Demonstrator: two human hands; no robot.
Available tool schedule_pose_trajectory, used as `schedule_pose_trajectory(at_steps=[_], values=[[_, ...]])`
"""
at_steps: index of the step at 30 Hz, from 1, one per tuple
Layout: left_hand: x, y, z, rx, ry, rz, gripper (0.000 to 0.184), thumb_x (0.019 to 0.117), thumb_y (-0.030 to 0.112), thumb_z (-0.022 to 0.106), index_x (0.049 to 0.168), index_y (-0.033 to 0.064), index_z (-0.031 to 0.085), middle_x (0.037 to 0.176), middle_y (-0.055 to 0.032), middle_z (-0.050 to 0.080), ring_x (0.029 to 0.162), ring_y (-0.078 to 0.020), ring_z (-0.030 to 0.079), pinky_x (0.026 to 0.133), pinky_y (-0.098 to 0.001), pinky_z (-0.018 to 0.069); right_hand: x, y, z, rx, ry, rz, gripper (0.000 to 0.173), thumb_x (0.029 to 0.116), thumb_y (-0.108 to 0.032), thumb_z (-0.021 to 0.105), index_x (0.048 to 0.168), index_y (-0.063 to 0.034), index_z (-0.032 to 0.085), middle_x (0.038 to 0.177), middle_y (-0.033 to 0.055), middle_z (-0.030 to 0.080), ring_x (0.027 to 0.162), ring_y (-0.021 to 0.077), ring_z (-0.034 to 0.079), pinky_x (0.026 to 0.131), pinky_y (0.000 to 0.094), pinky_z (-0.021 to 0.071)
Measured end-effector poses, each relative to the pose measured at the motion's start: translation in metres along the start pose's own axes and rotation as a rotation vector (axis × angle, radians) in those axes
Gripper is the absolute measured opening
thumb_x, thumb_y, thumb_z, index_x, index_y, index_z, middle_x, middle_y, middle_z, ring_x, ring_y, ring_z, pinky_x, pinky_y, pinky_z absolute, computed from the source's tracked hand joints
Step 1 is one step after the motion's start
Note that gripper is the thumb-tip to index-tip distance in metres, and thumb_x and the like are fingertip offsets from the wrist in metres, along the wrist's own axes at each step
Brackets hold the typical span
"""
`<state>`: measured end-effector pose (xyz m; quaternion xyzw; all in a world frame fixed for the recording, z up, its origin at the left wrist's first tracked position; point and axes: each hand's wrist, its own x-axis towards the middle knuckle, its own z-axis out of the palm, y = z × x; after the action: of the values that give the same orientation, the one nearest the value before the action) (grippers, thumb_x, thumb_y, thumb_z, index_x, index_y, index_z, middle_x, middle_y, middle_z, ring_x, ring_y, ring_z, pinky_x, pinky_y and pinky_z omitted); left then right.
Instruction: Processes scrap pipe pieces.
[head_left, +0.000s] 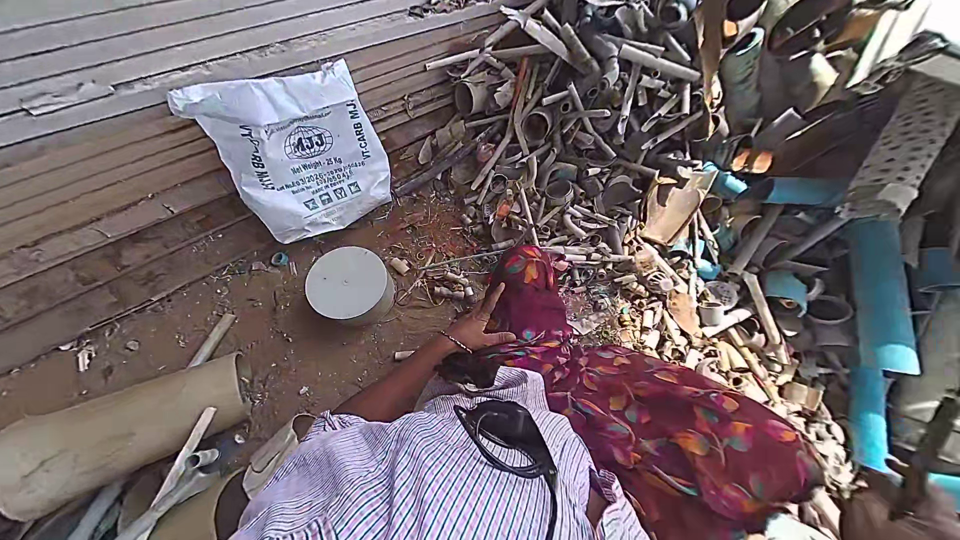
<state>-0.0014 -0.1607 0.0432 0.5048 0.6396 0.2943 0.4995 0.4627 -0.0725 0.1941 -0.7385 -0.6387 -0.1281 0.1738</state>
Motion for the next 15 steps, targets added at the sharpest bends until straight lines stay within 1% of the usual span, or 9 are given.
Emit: schedule_pose_trajectory(at_steps=[1,2,3,6,8,10,11,13,15], values=[[0.002,-0.001,0.003,-0.008,0.025,0.009,0.112,0.0919,0.046,0.075,0.166,0.0138,-0.003,0.166,-0.0275,0.018,0.148,-0.0379,0.037,0.119,-0.0539,0.0335,0.010,0.001,-0.007,-0.012,-0.067,-0.024,0.041,0.1024,-0.012,0.044,0.133,0.0075,0.063,0.121,0.0307,0.069,0.113,0.0490,0.067,0.098,0.0596,0.0493],[0.004,-0.001,0.005,-0.005,0.061,0.015,0.113,0.0898,0.047,0.077,0.166,0.0138,-0.001,0.167,-0.0274,0.016,0.147,-0.0387,0.037,0.118,-0.0548,0.0348,0.017,-0.005,-0.014,0.004,-0.138,-0.037,0.041,0.1050,-0.013,0.042,0.137,0.0067,0.059,0.125,0.0360,0.064,0.116,0.0557,0.062,0.099,0.0680,0.0443],[0.006,-0.001,0.008,0.006,0.119,0.030,0.115,0.0869,0.047,0.079,0.166,0.0121,0.004,0.167,-0.0281,0.014,0.147,-0.0407,0.037,0.116,-0.0561,0.0366,0.021,-0.014,-0.017,0.019,-0.175,-0.061,0.040,0.1056,-0.012,0.042,0.137,0.0073,0.059,0.124,0.0400,0.062,0.115,0.0609,0.060,0.096,0.0739,0.0412],[0.017,0.007,0.015,0.056,0.288,0.066,0.116,0.0811,0.045,0.084,0.165,0.0088,0.014,0.170,-0.0243,0.004,0.152,-0.0415,0.026,0.117,-0.0573,0.0335,0.029,-0.045,-0.008,0.041,-0.274,-0.146,0.036,0.1062,-0.009,0.044,0.132,0.0086,0.061,0.114,0.0422,0.064,0.107,0.0641,0.061,0.089,0.0770,0.0413],[0.031,0.014,0.014,0.181,0.395,0.113,0.109,0.0808,0.045,0.084,0.163,0.0056,0.024,0.169,-0.0266,0.006,0.152,-0.0444,0.025,0.117,-0.0579,0.0342,0.037,-0.057,0.012,0.049,-0.379,-0.185,0.035,0.1058,-0.007,0.045,0.133,0.0071,0.062,0.112,0.0411,0.065,0.106,0.0636,0.062,0.087,0.0770,0.0421],[0.051,0.022,0.004,0.377,0.461,0.190,0.096,0.0828,0.045,0.081,0.157,0.0032,0.037,0.166,-0.0299,0.018,0.153,-0.0461,0.023,0.121,-0.0564,0.0276,0.051,-0.069,0.035,0.018,-0.522,-0.193,0.035,0.1072,-0.009,0.045,0.135,0.0039,0.061,0.114,0.0391,0.066,0.109,0.0617,0.062,0.089,0.0757,0.0428],[0.062,0.027,-0.004,0.480,0.463,0.241,0.086,0.0846,0.044,0.079,0.153,0.0030,0.045,0.162,-0.0309,0.027,0.152,-0.0490,0.023,0.122,-0.0593,0.0248,0.059,-0.076,0.047,-0.008,-0.611,-0.181,0.034,0.1083,-0.011,0.044,0.135,0.0023,0.061,0.115,0.0384,0.066,0.111,0.0601,0.062,0.091,0.0739,0.0431],[0.085,0.036,-0.025,0.662,0.366,0.332,0.067,0.0892,0.040,0.074,0.143,0.0037,0.058,0.154,-0.0295,0.044,0.147,-0.0536,0.030,0.117,-0.0666,0.0272,0.079,-0.088,0.075,-0.053,-0.777,-0.139,0.033,0.1083,-0.012,0.046,0.137,-0.0017,0.060,0.120,0.0367,0.065,0.117,0.0570,0.060,0.094,0.0714,0.0435],[0.113,0.039,-0.045,0.747,0.172,0.377,0.051,0.0931,0.034,0.069,0.134,0.0032,0.066,0.145,-0.0264,0.055,0.141,-0.0511,0.042,0.114,-0.0662,0.0330,0.095,-0.093,0.109,-0.107,-0.877,-0.106,0.033,0.1058,-0.011,0.050,0.137,-0.0046,0.060,0.121,0.0343,0.066,0.117,0.0544,0.061,0.093,0.0698,0.0456]])
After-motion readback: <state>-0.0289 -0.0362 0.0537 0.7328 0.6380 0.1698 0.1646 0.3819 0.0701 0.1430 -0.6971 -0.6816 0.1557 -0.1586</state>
